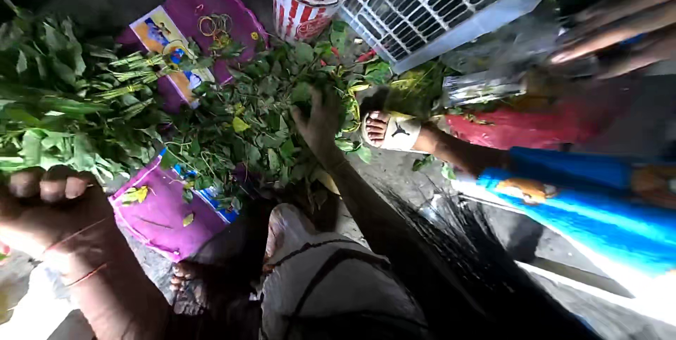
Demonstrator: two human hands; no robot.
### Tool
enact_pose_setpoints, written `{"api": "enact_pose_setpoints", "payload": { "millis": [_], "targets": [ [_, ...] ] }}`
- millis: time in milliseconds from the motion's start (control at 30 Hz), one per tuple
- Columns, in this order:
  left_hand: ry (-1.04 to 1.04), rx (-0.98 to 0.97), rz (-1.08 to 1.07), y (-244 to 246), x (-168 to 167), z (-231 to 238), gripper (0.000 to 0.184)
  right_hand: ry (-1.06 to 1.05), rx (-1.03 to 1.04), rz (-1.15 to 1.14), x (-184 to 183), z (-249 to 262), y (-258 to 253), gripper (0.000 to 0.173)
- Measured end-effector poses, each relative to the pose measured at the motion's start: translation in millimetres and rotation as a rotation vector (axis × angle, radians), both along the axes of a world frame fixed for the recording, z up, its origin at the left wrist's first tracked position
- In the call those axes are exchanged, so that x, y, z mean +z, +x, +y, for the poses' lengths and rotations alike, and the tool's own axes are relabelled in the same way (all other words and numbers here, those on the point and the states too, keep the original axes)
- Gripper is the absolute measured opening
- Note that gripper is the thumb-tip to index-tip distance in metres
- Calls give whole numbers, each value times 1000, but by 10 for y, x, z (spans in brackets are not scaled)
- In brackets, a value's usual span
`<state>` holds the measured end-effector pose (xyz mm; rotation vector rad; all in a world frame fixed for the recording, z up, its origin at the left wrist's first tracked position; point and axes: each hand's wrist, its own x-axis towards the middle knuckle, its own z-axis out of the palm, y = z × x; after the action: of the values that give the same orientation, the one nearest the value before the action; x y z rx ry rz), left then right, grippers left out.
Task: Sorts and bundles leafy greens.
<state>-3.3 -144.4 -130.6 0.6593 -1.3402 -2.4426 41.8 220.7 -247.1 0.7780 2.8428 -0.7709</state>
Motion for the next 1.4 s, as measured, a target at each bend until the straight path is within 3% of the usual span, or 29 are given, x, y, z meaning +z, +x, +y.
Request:
{"api": "enact_pose_setpoints", "payload": {
  "millis": [100,167,233,300,367,433,500,567,633,767,867,1033,1167,1233,1300,1400],
  "targets": [
    [-2,16,-28,8,81,368,55,-82,74,-29,-156,-231,135,63],
    [-14,-16,-61,30,92,573,52,-90,305,69,-176,-613,314,51],
    [6,-81,-59,32,52,635,53,-190,560,28,-125,-930,479,45],
    [13,-115,-42,26,33,636,54,-319,789,-54,-74,-1064,565,42],
    [0,-108,-21,31,18,579,52,-429,905,75,-27,-1057,606,40],
    [7,-83,-12,52,-12,492,53,-472,862,374,51,-954,611,34],
    [4,-55,-24,56,-32,420,54,-320,689,496,172,-745,586,24],
    [-7,-27,-45,64,-38,383,53,-83,487,414,154,-511,550,24],
    [-18,-29,-38,95,-41,387,53,-2,387,215,-14,-429,582,35],
    [-39,-16,-42,110,82,571,50,-201,742,257,-359,-773,1131,30],
    [-59,-82,-73,231,219,653,47,-450,984,155,-69,-883,1355,38],
    [-92,62,-5,50,276,492,48,-357,854,378,-309,-726,1198,19],
    [-86,99,38,61,352,354,52,-100,559,109,-19,-405,553,25],
    [-81,144,52,54,381,302,51,-57,439,-19,-83,-353,328,35],
    [-83,176,59,47,379,274,49,-77,483,-186,-143,-423,270,45],
    [-56,174,87,31,338,243,49,-288,613,-187,-124,-563,305,31]
  ]
}}
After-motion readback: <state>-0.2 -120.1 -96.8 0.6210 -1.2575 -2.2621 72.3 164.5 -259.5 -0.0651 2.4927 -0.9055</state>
